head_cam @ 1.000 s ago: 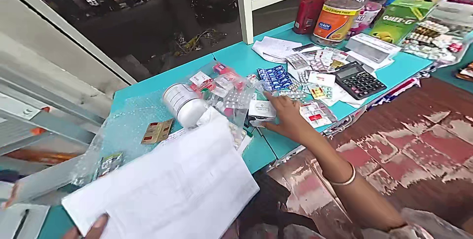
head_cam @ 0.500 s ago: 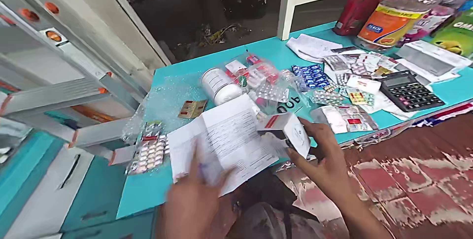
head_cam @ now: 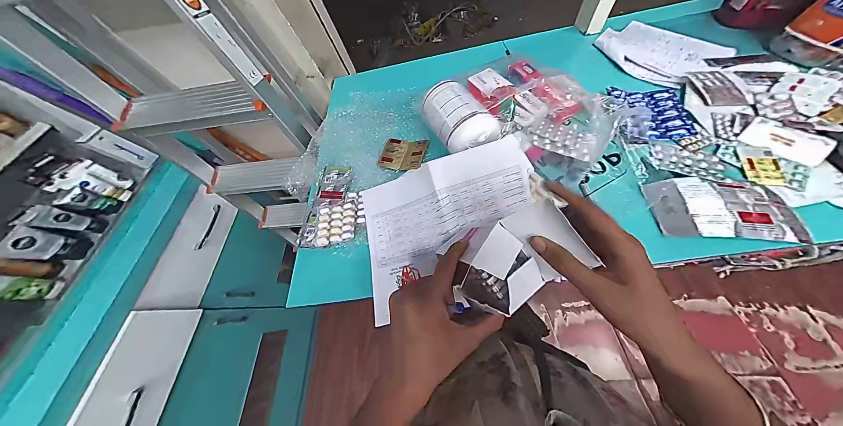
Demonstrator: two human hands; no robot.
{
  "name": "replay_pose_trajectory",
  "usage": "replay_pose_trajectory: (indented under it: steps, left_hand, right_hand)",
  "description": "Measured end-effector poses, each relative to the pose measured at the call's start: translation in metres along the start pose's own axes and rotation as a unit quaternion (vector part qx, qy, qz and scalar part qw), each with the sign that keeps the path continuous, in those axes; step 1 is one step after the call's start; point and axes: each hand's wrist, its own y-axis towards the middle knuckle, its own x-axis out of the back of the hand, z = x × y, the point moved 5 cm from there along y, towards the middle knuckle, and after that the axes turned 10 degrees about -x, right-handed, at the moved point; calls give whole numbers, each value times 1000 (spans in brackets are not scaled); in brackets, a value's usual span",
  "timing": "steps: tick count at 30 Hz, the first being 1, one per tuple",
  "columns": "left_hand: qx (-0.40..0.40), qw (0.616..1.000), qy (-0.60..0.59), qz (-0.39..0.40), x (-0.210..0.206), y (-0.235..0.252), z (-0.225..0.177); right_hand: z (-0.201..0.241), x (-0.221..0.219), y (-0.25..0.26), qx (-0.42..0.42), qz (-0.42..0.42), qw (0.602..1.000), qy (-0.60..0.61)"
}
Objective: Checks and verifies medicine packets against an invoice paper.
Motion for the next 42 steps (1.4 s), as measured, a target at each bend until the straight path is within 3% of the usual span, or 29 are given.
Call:
replay_pose_trajectory:
  steps: [2,4,6,8,16,25,30,34,37,40,42]
  left_hand:
    - [0,999,44,3,3,-2,2]
    - [-8,995,96,-3,3,-2,1]
    - [-7,992,125,-10,5,-1,1]
    - [-6,991,135,-10,9,1,1]
    - [-42,986,161,-14,15,8,8]
    - [-154,965,213,0,19,13,3]
    - [-113,984,125,50,21,11,11]
    - [-49,986,-25,157,33,7,18]
    - [-37,939,-170,295,39,2,25]
    - [-25,828,-364,426,31,-13,36]
    - [-17,766,-441,468,18,-32,39]
  right_hand:
    - [4,-4,3,95,-55,984,-142]
    - [17,-12,0,223,-74,934,-269]
    - [28,-25,-7,323,-30,871,-369]
    - [35,-33,-13,365,18,836,-409]
    - [52,-27,-12,350,141,868,-323]
    - [53,-42,6,322,81,842,-425]
    - [59,-45,19,338,90,836,-423]
    - [69,-48,12,342,178,852,-355]
    - [66,-51,3,328,286,849,-299]
    - [59,-61,-23,304,401,838,-212]
    - [57,-67,-47,288,460,823,-170]
